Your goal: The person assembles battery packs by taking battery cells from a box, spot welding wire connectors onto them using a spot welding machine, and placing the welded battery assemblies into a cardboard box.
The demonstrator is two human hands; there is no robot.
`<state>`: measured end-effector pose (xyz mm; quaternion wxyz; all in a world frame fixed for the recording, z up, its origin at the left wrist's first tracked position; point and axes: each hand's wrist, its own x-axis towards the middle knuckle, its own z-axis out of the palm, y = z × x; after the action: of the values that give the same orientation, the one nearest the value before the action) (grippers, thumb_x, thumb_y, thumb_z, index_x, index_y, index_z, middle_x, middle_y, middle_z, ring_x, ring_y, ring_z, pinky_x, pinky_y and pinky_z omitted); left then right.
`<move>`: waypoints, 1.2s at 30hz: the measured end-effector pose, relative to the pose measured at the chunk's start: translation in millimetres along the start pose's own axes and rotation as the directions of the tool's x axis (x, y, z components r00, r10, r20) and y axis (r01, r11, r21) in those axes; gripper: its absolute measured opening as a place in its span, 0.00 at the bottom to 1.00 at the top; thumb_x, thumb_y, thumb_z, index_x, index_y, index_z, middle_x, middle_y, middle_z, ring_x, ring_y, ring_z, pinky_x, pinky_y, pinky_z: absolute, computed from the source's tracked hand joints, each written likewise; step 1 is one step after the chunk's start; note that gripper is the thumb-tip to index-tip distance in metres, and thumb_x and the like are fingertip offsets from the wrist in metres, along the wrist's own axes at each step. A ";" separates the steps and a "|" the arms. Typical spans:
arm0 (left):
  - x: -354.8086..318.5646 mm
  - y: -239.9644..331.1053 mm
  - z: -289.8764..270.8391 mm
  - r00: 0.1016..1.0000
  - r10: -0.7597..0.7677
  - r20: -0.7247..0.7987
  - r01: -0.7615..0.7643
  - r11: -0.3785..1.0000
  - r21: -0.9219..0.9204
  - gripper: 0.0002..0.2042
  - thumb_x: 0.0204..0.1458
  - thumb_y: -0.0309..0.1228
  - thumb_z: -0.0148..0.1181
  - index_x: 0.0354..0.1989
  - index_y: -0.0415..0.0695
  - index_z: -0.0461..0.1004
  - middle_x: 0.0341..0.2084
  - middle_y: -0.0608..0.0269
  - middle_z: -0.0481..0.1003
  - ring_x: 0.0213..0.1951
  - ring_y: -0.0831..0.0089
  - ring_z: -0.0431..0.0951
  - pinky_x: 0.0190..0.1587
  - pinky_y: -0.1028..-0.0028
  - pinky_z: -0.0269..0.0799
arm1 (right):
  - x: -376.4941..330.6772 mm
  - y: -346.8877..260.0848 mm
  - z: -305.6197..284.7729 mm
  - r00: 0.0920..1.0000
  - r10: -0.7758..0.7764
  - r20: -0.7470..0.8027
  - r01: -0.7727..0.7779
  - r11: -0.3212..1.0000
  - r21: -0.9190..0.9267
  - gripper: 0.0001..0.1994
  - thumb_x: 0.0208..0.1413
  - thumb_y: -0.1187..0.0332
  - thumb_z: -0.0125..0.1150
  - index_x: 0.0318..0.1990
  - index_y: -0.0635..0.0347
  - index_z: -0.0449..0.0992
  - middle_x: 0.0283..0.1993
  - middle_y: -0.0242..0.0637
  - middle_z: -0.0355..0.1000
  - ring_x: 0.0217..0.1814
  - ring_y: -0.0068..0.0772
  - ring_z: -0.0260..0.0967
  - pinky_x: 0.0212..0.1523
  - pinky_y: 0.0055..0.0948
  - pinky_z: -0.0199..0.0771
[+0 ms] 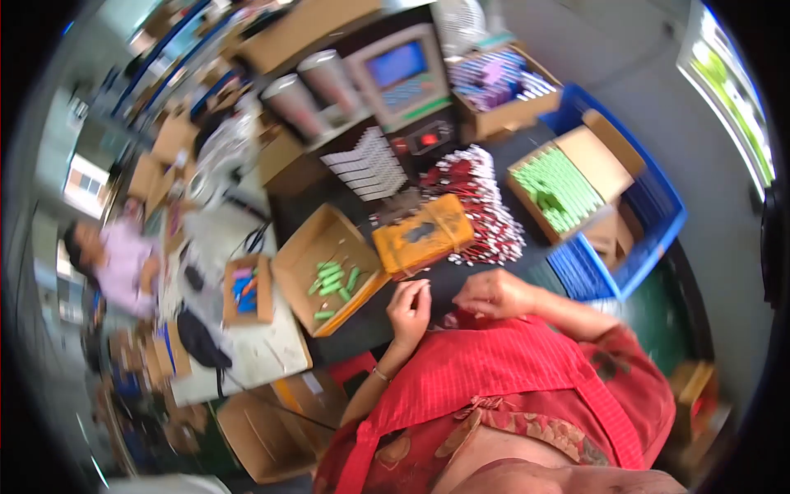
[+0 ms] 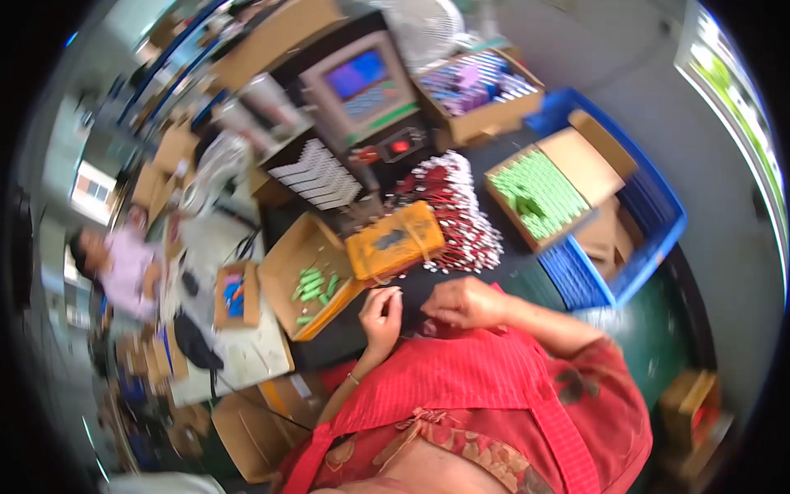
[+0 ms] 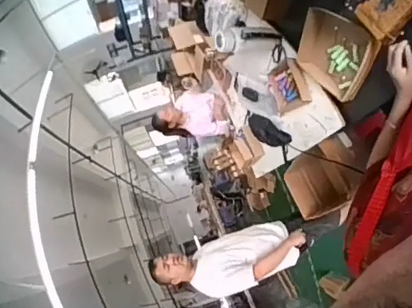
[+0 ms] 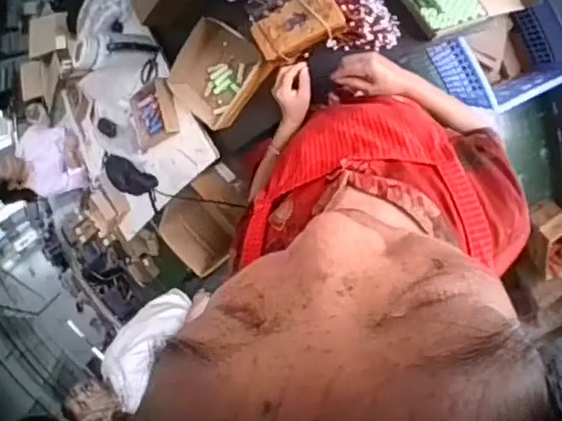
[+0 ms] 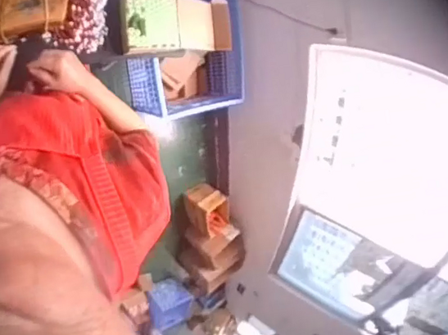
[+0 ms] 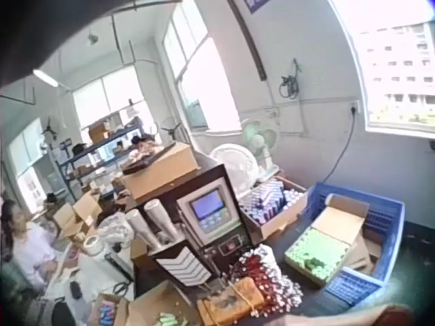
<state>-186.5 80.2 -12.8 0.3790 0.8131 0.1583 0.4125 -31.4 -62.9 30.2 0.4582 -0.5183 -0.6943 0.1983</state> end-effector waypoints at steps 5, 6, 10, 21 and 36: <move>1.4 -3.0 7.6 0.995 0.096 0.030 -0.096 0.995 0.015 0.05 0.46 0.18 0.56 0.32 0.37 0.73 0.25 0.58 0.72 0.27 0.68 0.73 0.30 0.74 0.68 | -47.3 -21.0 -89.7 0.846 0.169 -0.505 -0.369 0.870 -0.328 0.04 0.48 0.77 0.57 0.33 0.65 0.74 0.28 0.41 0.71 0.30 0.36 0.70 0.30 0.29 0.69; 1.5 -4.0 8.2 0.995 0.099 0.033 -0.099 0.995 0.001 0.05 0.46 0.18 0.56 0.32 0.37 0.73 0.25 0.58 0.72 0.27 0.68 0.73 0.30 0.74 0.68 | -52.1 -21.9 -100.6 0.765 0.243 -0.597 -0.487 0.825 -0.287 0.04 0.48 0.77 0.57 0.33 0.65 0.74 0.26 0.41 0.70 0.29 0.35 0.70 0.29 0.29 0.70; -0.3 -3.6 7.8 0.991 0.114 0.074 -0.111 0.993 -0.046 0.05 0.46 0.19 0.56 0.32 0.37 0.72 0.25 0.58 0.72 0.27 0.68 0.73 0.30 0.74 0.69 | -54.8 5.3 -119.5 0.731 0.240 -0.639 -0.574 0.723 -0.385 0.06 0.45 0.77 0.56 0.33 0.64 0.75 0.31 0.44 0.70 0.33 0.43 0.70 0.35 0.34 0.71; -2.4 -13.0 9.5 0.993 0.109 0.047 -0.106 0.993 -0.056 0.05 0.47 0.19 0.56 0.33 0.37 0.73 0.25 0.60 0.72 0.24 0.72 0.72 0.28 0.77 0.68 | -23.6 48.3 -123.5 0.654 0.594 -0.468 -0.743 0.390 -0.544 0.13 0.46 0.73 0.52 0.42 0.56 0.73 0.42 0.49 0.64 0.43 0.50 0.68 0.43 0.42 0.68; -9.0 -7.7 -0.1 1.000 0.006 0.017 -0.003 0.984 -0.178 0.04 0.46 0.21 0.55 0.32 0.39 0.72 0.26 0.59 0.72 0.27 0.66 0.74 0.28 0.74 0.68 | -19.9 41.5 -125.7 0.832 0.442 -0.336 -0.549 0.570 -0.612 0.12 0.35 0.84 0.49 0.32 0.66 0.68 0.33 0.50 0.65 0.36 0.54 0.65 0.37 0.40 0.65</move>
<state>-191.6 80.2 -23.5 0.4504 0.7799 0.1157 0.4190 97.6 -90.0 53.5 0.2078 -0.8361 -0.5075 0.0095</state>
